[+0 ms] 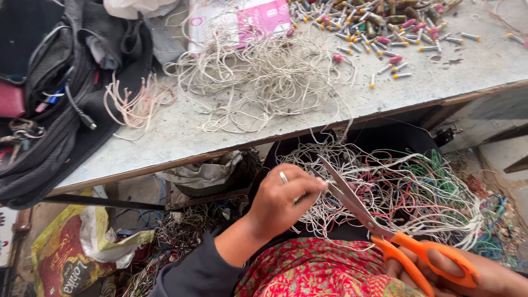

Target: The person uses orange-handled shears to cut the ends off a large bundle of tangled, multi-colored wires. They repeatedly pull individual wires from the pile, snip the ends, and drop the pieces back into the pile.

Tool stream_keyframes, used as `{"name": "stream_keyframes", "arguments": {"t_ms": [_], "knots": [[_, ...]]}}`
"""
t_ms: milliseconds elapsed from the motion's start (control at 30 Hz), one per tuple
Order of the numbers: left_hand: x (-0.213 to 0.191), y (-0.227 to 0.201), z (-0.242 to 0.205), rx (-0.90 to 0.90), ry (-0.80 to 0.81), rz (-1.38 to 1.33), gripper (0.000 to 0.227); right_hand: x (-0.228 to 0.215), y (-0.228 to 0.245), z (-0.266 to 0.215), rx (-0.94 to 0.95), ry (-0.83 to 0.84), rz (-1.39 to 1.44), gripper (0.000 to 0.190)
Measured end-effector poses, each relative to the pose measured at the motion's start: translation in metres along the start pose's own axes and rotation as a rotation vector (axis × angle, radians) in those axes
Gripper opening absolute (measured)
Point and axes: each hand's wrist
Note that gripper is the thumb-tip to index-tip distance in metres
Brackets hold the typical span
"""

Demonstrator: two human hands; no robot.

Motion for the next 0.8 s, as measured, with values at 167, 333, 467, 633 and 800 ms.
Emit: {"name": "stream_keyframes", "arguments": {"t_ms": [167, 333, 467, 633, 800], "knots": [[0.010, -0.004, -0.009, 0.082, 0.069, -0.073, 0.023, 0.008, 0.009, -0.004, -0.049, 0.166, -0.068, 0.101], [0.014, -0.003, -0.012, 0.144, 0.063, -0.086, 0.024, 0.010, 0.012, -0.004, -0.077, 0.160, -0.153, 0.106], [0.018, 0.000, -0.015, 0.176, 0.073, -0.098, 0.024, 0.009, 0.005, -0.002, -0.080, 0.141, -0.130, 0.105], [0.013, -0.004, -0.007, 0.140, 0.080, -0.072, 0.024, 0.015, 0.006, 0.014, -0.098, 0.079, -0.067, 0.082], [-0.008, -0.011, 0.018, 0.158, 0.233, -0.104, 0.019, 0.028, 0.019, 0.020, -0.226, 0.160, -0.140, 0.056]]}}
Point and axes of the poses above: each hand's wrist, its own z-axis towards the middle knuckle, its own x-axis out of the palm, y = z × x, and after that the axes turned 1 degree about -z, right-handed
